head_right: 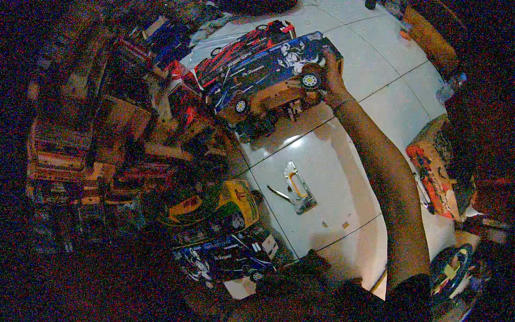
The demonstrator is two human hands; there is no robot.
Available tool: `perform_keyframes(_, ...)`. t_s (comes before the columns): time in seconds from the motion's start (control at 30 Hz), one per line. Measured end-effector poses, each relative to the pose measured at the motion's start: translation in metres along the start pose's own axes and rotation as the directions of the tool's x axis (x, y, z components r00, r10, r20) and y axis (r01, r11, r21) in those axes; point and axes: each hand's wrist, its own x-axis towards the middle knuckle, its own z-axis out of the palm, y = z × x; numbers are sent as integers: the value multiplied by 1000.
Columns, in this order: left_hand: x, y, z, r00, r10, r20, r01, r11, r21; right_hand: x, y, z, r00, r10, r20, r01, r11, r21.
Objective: The person assembles a toy truck by attaching wheels to the chassis using a hammer and a small metal tool. They apply glue to the wheel hubs and secure the wheels in place, then inspect the assembled toy.
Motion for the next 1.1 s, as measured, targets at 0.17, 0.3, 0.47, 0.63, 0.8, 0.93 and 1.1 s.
perform_keyframes(0.17, 12, 10, 7, 999, -30, -31, 28, 999, -43, 28, 13, -14, 999, -22, -26, 26, 982, 187)
perform_keyframes(0.3, 6, 11, 2, 998, -27, -54, 23, 997, -75, 42, 23, -16, 999, -48, -23, 50, 990, 134)
perform_keyframes(0.47, 6, 12, 1, 998, -33, -49, 28, 995, -94, 37, 15, -8, 1000, -15, -18, 18, 985, 174)
perform_keyframes(0.63, 6, 13, -2, 998, -45, -47, 40, 993, -109, 25, -3, -3, 982, 163, 99, -165, 986, 17)
perform_keyframes(0.8, 9, 14, -7, 998, -48, -35, 44, 993, -114, 27, -21, -6, 960, 238, 149, -214, 964, -159)
perform_keyframes(0.93, 11, 14, -11, 999, -46, -16, 44, 991, -123, 18, -30, -26, 927, 366, 83, -317, 882, -350)
perform_keyframes(1.1, 19, 14, -14, 1000, -21, 22, 24, 991, -129, 2, -31, -45, 944, 310, -111, -330, 886, -326)
